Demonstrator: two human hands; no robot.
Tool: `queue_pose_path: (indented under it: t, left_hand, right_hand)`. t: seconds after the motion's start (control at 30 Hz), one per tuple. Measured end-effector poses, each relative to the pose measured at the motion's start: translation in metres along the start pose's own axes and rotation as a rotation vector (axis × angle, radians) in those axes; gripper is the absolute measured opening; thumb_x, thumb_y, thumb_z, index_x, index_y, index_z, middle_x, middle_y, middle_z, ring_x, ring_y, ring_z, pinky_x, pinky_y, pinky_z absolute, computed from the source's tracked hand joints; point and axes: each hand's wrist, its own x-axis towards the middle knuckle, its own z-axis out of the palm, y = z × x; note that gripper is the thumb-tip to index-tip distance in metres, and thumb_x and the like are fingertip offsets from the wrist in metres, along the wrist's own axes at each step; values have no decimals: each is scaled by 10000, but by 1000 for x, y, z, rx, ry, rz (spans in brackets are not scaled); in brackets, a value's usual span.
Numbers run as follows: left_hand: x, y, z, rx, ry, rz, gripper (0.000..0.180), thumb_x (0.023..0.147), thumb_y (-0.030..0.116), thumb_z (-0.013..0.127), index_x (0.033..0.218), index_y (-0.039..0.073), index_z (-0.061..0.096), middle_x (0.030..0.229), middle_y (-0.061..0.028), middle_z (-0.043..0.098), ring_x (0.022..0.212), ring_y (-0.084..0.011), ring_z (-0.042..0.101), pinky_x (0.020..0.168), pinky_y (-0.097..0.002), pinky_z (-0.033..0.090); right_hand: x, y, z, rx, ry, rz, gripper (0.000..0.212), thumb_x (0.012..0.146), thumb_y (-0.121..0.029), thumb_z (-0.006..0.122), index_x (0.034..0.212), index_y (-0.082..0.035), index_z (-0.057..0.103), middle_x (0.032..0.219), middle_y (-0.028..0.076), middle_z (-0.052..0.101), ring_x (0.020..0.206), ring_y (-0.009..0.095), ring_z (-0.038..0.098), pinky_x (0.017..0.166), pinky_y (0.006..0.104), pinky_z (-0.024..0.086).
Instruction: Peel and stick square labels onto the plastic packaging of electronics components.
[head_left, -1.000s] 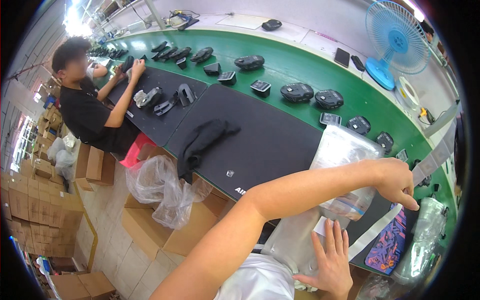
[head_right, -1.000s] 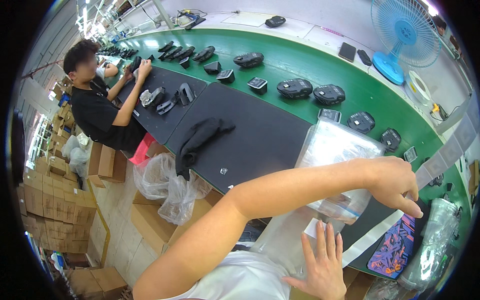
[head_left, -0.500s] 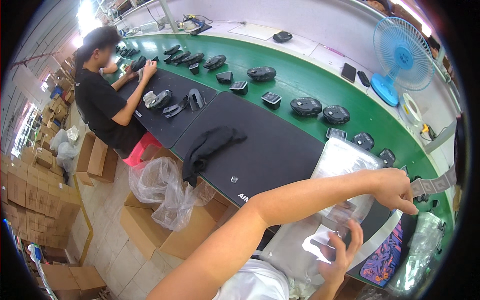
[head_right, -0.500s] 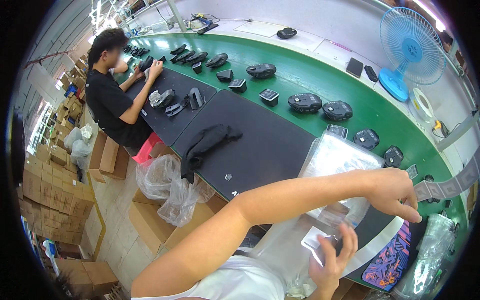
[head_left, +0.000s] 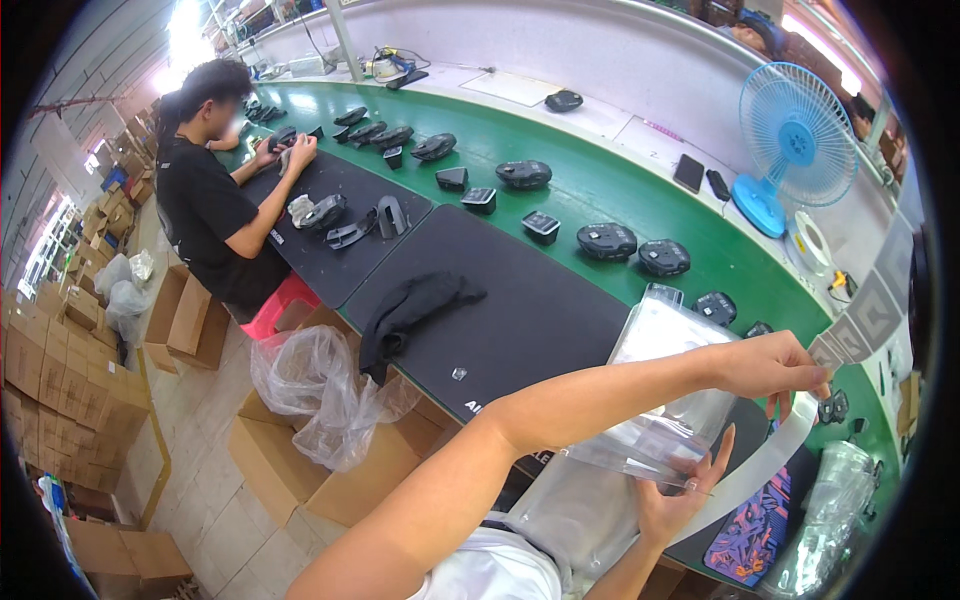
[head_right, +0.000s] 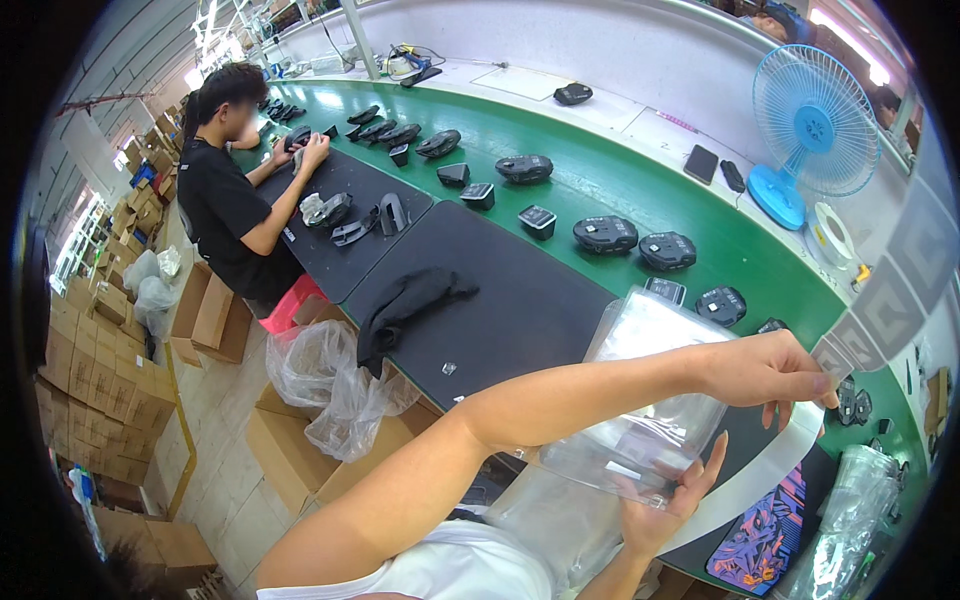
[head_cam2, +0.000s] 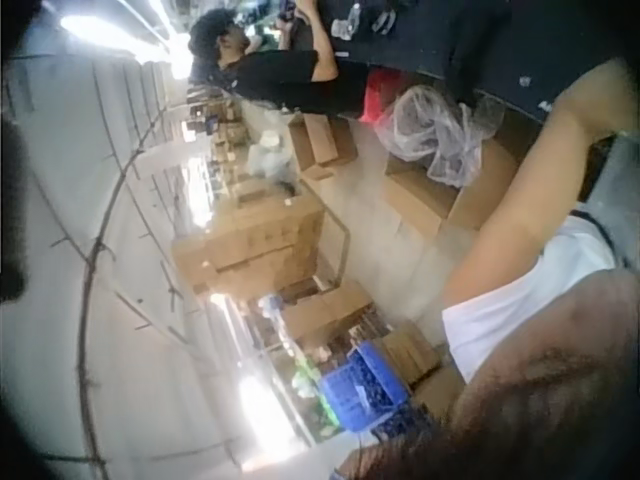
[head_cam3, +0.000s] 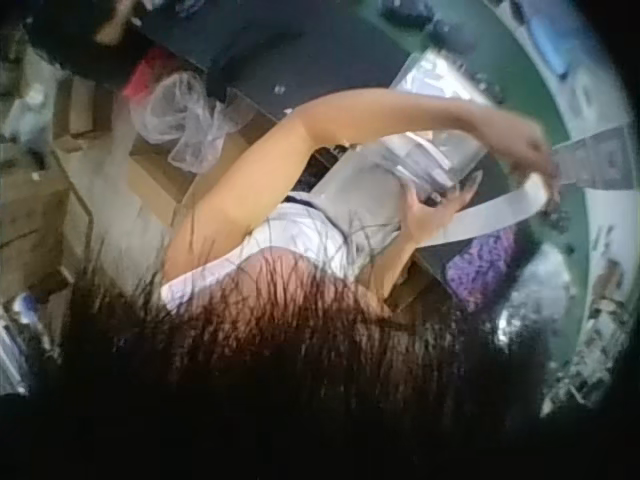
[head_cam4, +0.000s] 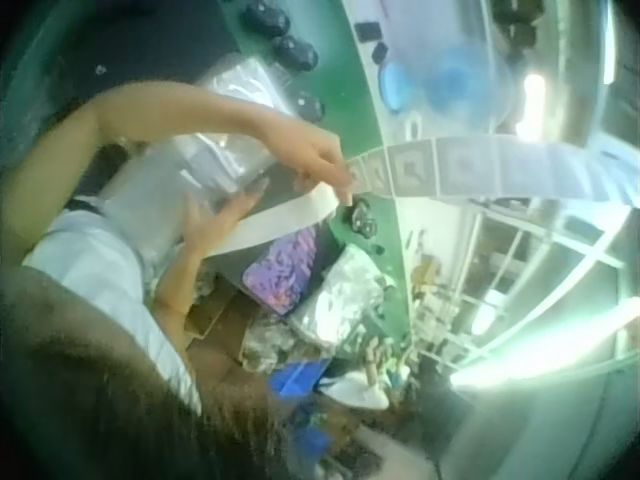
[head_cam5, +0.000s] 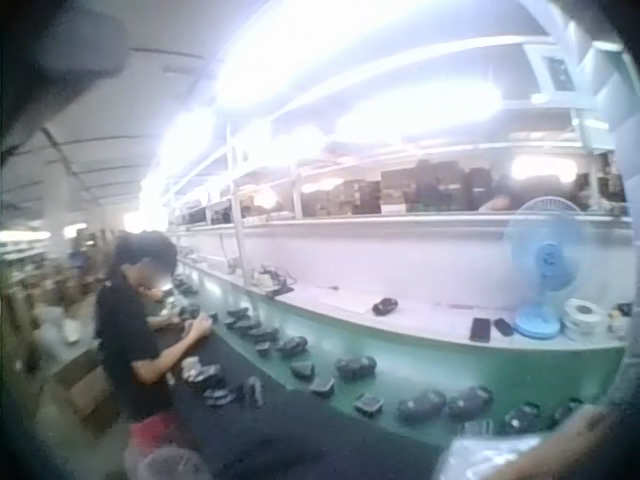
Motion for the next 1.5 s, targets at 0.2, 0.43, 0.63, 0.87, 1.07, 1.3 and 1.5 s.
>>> queue_pose_path:
  t: [0.2,0.43,0.63,0.87,1.07,1.3,1.5]
  left_hand:
    - [-14,39,22,-112,-98,-18,636,1031,503,492,1183,-92,656,1138,-178,701,742,-149,683,628,-289,571]
    - [-35,100,39,432,-590,-96,748,949,324,670,1513,-46,346,1165,-232,692,797,-269,726,744,-361,569]
    - [-54,129,71,1148,-485,37,923,764,412,781,1488,-28,413,1339,-163,624,846,-346,659,822,-377,505]
    - [6,21,57,1136,-42,180,532,886,276,716,1343,29,598,948,-195,718,733,-347,665,680,-398,517]
    - [20,-9,22,925,-21,-125,337,972,226,617,1190,-21,683,886,-137,737,593,-167,578,639,-310,512]
    - [14,-11,4,675,5,-96,272,1012,136,548,1189,-9,695,976,-77,759,737,-52,593,604,-227,470]
    - [13,1,13,699,43,-88,404,904,11,605,1308,33,620,908,-81,774,564,-4,469,517,-199,356]
  right_hand:
    - [-1,28,-3,-145,28,-58,774,637,-31,830,1341,-4,509,1213,146,613,1026,240,607,867,346,498]
    - [6,21,-9,-379,129,-49,429,831,-204,761,1172,14,618,1145,107,648,1056,171,593,904,380,481]
    - [26,23,0,-166,163,-126,453,870,-301,741,1211,-26,625,1075,152,662,977,218,616,895,418,461]
    - [25,3,-12,-238,-69,40,504,843,-394,768,1152,-26,617,926,90,709,751,235,615,859,357,401]
    - [19,1,-8,-222,40,-23,608,852,-367,758,1258,41,564,910,107,719,738,266,626,866,354,412]
    - [8,-19,-11,-65,131,-116,662,889,-159,696,1441,61,404,1367,216,555,1151,302,604,964,391,478]
    - [0,-28,-31,92,28,-8,603,886,-90,663,1442,-14,443,1370,137,579,1183,225,594,967,337,462]
